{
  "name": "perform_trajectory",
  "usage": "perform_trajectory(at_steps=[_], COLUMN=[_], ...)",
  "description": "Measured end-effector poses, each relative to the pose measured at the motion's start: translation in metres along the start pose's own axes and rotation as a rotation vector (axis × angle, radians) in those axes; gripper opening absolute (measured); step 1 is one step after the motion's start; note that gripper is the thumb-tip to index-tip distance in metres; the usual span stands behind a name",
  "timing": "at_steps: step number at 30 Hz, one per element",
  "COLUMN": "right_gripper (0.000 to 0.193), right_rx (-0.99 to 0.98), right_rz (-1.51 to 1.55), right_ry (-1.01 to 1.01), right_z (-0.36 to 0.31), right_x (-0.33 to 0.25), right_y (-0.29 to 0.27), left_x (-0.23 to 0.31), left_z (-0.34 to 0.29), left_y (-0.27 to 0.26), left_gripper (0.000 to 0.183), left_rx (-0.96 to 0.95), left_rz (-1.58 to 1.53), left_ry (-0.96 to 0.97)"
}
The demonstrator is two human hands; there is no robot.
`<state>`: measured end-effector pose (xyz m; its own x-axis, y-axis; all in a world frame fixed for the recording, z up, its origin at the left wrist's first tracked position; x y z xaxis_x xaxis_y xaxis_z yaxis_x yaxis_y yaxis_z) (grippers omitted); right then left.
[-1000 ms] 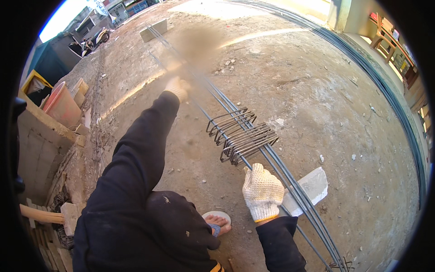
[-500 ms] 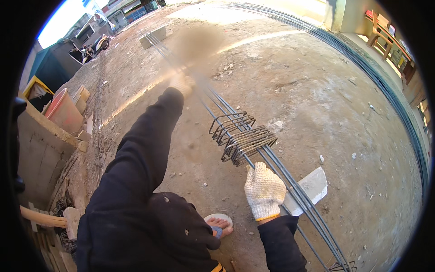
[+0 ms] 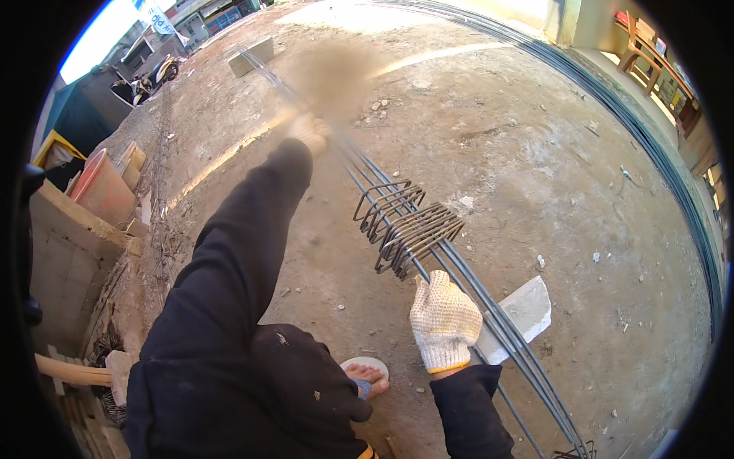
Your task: The person gathers pre-bent rebar stirrups from the floor and threads them onto three parallel rebar rods laid on a concrete block. They slide each stirrup into place and adjust spacing along the rods to form a rebar cage segment.
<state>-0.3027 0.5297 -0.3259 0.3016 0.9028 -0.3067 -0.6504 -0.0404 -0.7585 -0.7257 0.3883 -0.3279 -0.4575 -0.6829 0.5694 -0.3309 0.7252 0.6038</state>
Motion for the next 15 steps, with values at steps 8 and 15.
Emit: perform_trajectory(at_steps=[8, 15], right_gripper=[0.019, 0.020], right_rx=[0.019, 0.014], right_rz=[0.024, 0.033], right_ry=[-0.047, -0.057], right_z=[-0.001, -0.003], right_x=[0.001, 0.002], right_y=[0.001, 0.004], left_x=[0.002, 0.005], left_z=[-0.031, -0.008], left_y=[0.004, -0.007], left_gripper=[0.033, 0.041], left_rx=[-0.005, 0.035], left_rz=[-0.019, 0.007], left_ry=[0.047, 0.033])
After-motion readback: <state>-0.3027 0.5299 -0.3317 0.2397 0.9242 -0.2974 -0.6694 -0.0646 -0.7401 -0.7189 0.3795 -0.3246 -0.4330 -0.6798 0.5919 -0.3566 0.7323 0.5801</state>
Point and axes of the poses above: each hand's wrist, its own z-axis towards the middle knuckle, its own y-axis out of the palm, x = y × z, the point moved 3 cm from there along z, towards the middle knuckle, and after that the axes turned 13 degrees about x, right-handed, at the moved point
